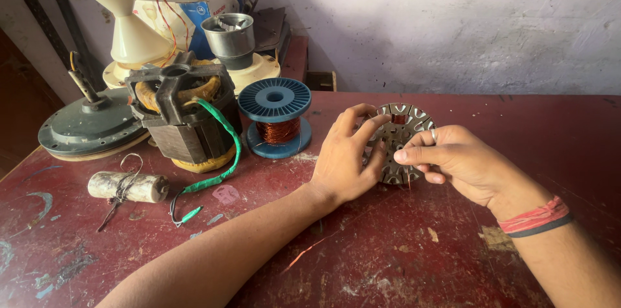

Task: The person winds copper wire by hand into the slots of a fan motor stator, guiding the wire from a spool and pressing each turn into place around the disc. They rotate the stator as they work and continue filling adjacent slots with wire.

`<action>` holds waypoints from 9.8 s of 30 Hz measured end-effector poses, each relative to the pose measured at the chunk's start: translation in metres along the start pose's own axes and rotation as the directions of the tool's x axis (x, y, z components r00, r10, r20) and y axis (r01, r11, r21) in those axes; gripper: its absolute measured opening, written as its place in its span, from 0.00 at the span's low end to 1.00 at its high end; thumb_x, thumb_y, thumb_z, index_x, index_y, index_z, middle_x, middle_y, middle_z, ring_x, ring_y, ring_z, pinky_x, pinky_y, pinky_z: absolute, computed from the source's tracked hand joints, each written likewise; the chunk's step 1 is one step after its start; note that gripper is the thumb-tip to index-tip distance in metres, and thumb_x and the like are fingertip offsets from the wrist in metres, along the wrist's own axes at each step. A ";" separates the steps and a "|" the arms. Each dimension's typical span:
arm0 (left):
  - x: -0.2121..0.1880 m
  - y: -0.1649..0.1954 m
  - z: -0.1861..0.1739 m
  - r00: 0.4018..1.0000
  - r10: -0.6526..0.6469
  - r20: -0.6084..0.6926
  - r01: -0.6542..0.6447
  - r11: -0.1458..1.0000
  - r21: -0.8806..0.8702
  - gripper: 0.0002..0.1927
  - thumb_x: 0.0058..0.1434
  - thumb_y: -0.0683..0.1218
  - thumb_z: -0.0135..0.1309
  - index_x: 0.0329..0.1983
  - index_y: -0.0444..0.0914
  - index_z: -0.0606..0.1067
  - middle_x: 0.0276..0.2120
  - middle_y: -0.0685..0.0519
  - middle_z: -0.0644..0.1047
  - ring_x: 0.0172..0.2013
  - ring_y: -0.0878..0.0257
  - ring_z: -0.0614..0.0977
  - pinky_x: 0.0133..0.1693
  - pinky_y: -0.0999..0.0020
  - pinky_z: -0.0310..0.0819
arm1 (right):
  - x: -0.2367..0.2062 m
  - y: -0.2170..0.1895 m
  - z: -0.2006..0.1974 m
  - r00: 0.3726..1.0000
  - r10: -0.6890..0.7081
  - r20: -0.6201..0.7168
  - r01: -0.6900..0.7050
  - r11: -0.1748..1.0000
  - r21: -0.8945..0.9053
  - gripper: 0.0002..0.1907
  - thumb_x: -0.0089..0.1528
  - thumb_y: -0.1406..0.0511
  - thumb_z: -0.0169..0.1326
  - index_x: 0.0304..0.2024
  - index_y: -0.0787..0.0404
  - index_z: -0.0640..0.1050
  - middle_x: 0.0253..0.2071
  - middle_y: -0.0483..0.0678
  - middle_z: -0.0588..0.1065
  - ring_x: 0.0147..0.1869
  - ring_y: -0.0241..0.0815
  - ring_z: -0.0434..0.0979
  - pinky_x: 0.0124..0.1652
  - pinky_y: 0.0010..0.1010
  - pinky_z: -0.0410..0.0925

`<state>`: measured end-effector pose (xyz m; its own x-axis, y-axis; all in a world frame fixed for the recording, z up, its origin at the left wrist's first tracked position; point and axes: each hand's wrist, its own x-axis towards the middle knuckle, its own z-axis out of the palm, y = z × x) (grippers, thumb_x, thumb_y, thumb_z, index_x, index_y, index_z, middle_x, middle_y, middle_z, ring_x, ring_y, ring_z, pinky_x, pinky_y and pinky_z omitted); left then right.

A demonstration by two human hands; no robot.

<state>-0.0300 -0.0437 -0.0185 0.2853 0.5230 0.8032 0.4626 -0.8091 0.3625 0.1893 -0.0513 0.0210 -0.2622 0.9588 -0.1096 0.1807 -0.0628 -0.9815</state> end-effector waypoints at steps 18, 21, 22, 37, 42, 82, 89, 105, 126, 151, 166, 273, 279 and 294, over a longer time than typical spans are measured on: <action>-0.001 -0.001 0.000 1.000 0.024 -0.007 -0.024 1.000 0.013 0.27 0.55 0.41 0.57 0.61 0.37 0.73 0.59 0.42 0.69 0.58 0.47 0.74 0.59 0.54 0.70 | 0.001 0.001 0.002 0.999 0.020 -0.026 -0.020 1.000 -0.010 0.08 0.61 0.69 0.58 0.30 0.70 0.80 0.26 0.47 0.74 0.28 0.35 0.66 0.27 0.26 0.62; -0.001 -0.002 0.000 1.000 0.027 -0.004 -0.027 1.000 0.015 0.28 0.54 0.40 0.57 0.61 0.38 0.73 0.59 0.41 0.69 0.58 0.46 0.74 0.59 0.53 0.70 | 0.001 -0.001 0.003 1.000 0.016 -0.024 -0.016 1.000 -0.016 0.09 0.61 0.68 0.58 0.30 0.70 0.81 0.26 0.48 0.76 0.29 0.36 0.68 0.28 0.27 0.63; 0.000 -0.002 0.000 1.000 0.029 -0.005 -0.028 0.999 0.019 0.28 0.54 0.40 0.56 0.61 0.38 0.73 0.59 0.41 0.69 0.58 0.46 0.74 0.59 0.53 0.70 | 0.000 -0.001 0.003 1.000 0.016 -0.024 -0.017 1.000 -0.018 0.09 0.61 0.68 0.58 0.30 0.70 0.81 0.27 0.48 0.76 0.29 0.36 0.68 0.28 0.27 0.63; 0.000 -0.001 0.001 1.000 0.012 0.017 -0.013 0.998 0.057 0.19 0.59 0.44 0.60 0.55 0.41 0.76 0.60 0.41 0.69 0.61 0.44 0.72 0.61 0.52 0.68 | 0.002 -0.005 -0.008 0.776 -0.564 -0.281 0.327 0.742 -0.586 0.09 0.64 0.63 0.58 0.40 0.62 0.85 0.32 0.47 0.83 0.31 0.34 0.80 0.31 0.26 0.72; 0.001 0.000 0.004 1.000 0.028 0.002 -0.028 0.997 0.068 0.16 0.60 0.45 0.62 0.51 0.40 0.77 0.58 0.42 0.69 0.58 0.45 0.73 0.59 0.52 0.68 | 0.000 0.003 0.005 0.585 -0.808 -0.062 0.391 0.349 -0.851 0.13 0.57 0.67 0.65 0.46 0.57 0.84 0.44 0.49 0.79 0.47 0.43 0.78 0.46 0.33 0.72; -0.002 0.023 0.001 0.988 0.135 -0.073 -0.130 0.988 0.080 0.15 0.76 0.49 0.45 0.58 0.38 0.77 0.58 0.47 0.79 0.63 0.50 0.73 0.63 0.55 0.64 | 0.011 0.010 0.009 0.615 -0.785 -0.075 0.524 0.479 -0.704 0.06 0.64 0.69 0.53 0.36 0.68 0.78 0.59 0.54 0.75 0.58 0.47 0.77 0.54 0.34 0.70; -0.001 0.013 0.008 0.999 0.050 0.005 -0.049 0.955 0.292 0.19 0.72 0.53 0.48 0.63 0.46 0.77 0.70 0.35 0.61 0.70 0.41 0.63 0.66 0.48 0.57 | 0.014 0.013 0.008 0.573 -0.812 -0.111 0.561 0.488 -0.669 0.07 0.65 0.69 0.54 0.39 0.69 0.79 0.56 0.54 0.78 0.59 0.46 0.78 0.56 0.34 0.70; 0.000 0.007 0.011 0.999 -0.045 0.001 0.044 0.994 0.101 0.18 0.73 0.50 0.47 0.62 0.42 0.77 0.65 0.37 0.68 0.64 0.42 0.71 0.63 0.51 0.65 | 0.016 0.015 0.012 0.445 -0.882 -0.156 0.610 0.425 -0.669 0.06 0.63 0.72 0.62 0.43 0.65 0.80 0.51 0.51 0.81 0.54 0.40 0.82 0.55 0.30 0.73; 0.001 0.004 0.011 0.997 -0.062 -0.052 0.065 0.996 0.059 0.16 0.71 0.49 0.51 0.36 0.32 0.80 0.62 0.39 0.72 0.55 0.44 0.77 0.57 0.50 0.70 | 0.034 0.017 0.007 0.746 -0.611 -0.265 0.561 0.791 -0.245 0.21 0.61 0.71 0.61 0.58 0.64 0.78 0.52 0.48 0.80 0.52 0.33 0.79 0.51 0.25 0.73; 0.001 0.007 0.013 0.997 -0.065 -0.038 0.066 0.997 0.037 0.15 0.68 0.48 0.54 0.34 0.31 0.80 0.64 0.32 0.70 0.57 0.39 0.77 0.58 0.51 0.71 | 0.047 0.024 -0.017 0.993 -0.113 -0.030 0.116 0.907 0.404 0.18 0.66 0.56 0.53 0.50 0.62 0.79 0.45 0.48 0.81 0.48 0.41 0.81 0.48 0.39 0.73; -0.003 0.011 0.015 0.996 0.048 -0.071 -0.041 0.994 0.099 0.11 0.63 0.45 0.57 0.31 0.31 0.79 0.59 0.37 0.70 0.64 0.44 0.70 0.63 0.51 0.65 | 0.052 0.027 -0.014 0.999 -0.027 -0.018 0.032 0.886 0.463 0.19 0.62 0.54 0.55 0.49 0.59 0.79 0.44 0.47 0.81 0.47 0.42 0.80 0.48 0.38 0.73; -0.018 0.039 0.019 0.884 0.429 0.186 -0.394 0.898 -0.197 0.08 0.67 0.44 0.57 0.41 0.33 0.78 0.41 0.48 0.79 0.45 0.53 0.81 0.52 0.63 0.77 | 0.054 0.021 0.006 0.883 -0.294 -0.365 0.396 0.885 0.246 0.26 0.58 0.74 0.61 0.57 0.63 0.68 0.42 0.52 0.78 0.42 0.40 0.81 0.38 0.32 0.77; -0.018 0.039 0.018 0.875 0.453 0.173 -0.415 0.884 -0.214 0.08 0.67 0.43 0.57 0.42 0.33 0.78 0.43 0.48 0.79 0.46 0.54 0.81 0.53 0.63 0.78 | 0.060 0.022 -0.005 0.902 -0.188 -0.388 0.337 0.869 0.362 0.25 0.54 0.75 0.62 0.50 0.59 0.68 0.41 0.50 0.75 0.39 0.40 0.81 0.36 0.34 0.77; -0.022 0.052 0.011 0.872 0.478 0.106 -0.447 0.866 -0.224 0.06 0.64 0.42 0.58 0.40 0.33 0.77 0.46 0.47 0.79 0.40 0.56 0.83 0.45 0.67 0.80 | 0.022 0.014 -0.002 0.446 -0.895 0.020 0.593 0.279 -0.755 0.12 0.60 0.70 0.61 0.47 0.60 0.83 0.56 0.50 0.79 0.60 0.49 0.76 0.59 0.39 0.70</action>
<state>-0.0029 -0.0943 -0.0224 0.5591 0.0978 0.8233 0.0847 -0.9946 0.0606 0.1876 -0.0311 0.0053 -0.2977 0.4783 0.8262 0.6105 0.7607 -0.2204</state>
